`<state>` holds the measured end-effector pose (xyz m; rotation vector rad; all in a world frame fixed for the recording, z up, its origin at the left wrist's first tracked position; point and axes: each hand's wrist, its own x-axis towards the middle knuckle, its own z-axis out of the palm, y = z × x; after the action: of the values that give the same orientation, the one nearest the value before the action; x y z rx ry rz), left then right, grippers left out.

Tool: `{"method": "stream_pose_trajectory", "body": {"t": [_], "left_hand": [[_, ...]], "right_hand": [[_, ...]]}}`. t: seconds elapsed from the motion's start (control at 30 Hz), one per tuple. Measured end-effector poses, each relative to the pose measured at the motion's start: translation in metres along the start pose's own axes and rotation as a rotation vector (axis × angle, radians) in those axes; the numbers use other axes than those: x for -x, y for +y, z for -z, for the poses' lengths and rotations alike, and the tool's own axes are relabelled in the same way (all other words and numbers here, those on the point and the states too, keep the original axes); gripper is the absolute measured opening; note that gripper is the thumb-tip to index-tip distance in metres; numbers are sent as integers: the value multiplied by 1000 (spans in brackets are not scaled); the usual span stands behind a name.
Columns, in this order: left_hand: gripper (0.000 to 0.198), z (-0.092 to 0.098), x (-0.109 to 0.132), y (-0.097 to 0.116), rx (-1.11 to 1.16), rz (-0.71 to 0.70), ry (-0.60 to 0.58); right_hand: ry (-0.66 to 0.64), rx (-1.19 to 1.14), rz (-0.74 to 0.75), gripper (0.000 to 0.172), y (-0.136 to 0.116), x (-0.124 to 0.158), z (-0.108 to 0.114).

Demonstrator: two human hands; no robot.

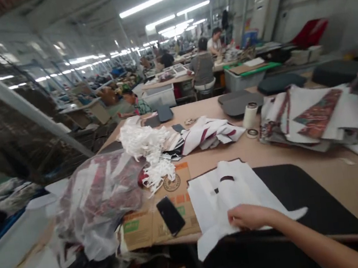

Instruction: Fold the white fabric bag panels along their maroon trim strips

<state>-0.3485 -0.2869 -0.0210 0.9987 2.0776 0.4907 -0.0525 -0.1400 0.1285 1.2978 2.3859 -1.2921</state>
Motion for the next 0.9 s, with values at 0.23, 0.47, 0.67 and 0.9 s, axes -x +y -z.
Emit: {"method": "stream_pose_trajectory", "body": {"t": [0.23,0.47,0.67,0.9], "left_hand": [[34,-26,-60,42,166,-368,-25],[15,-41,-100,117,35,-298,120],[17,-62,-111,149,255,-66,130],[16,-53,-97,145,176,-267,154]], "right_hand": [[339,-199,-253,22,98,-18,-18],[814,-17,-873,42,194,-12,20],[650,-142,-826,35,214,-31,23],[682,-200,-638,17,215,-7,28]]}}
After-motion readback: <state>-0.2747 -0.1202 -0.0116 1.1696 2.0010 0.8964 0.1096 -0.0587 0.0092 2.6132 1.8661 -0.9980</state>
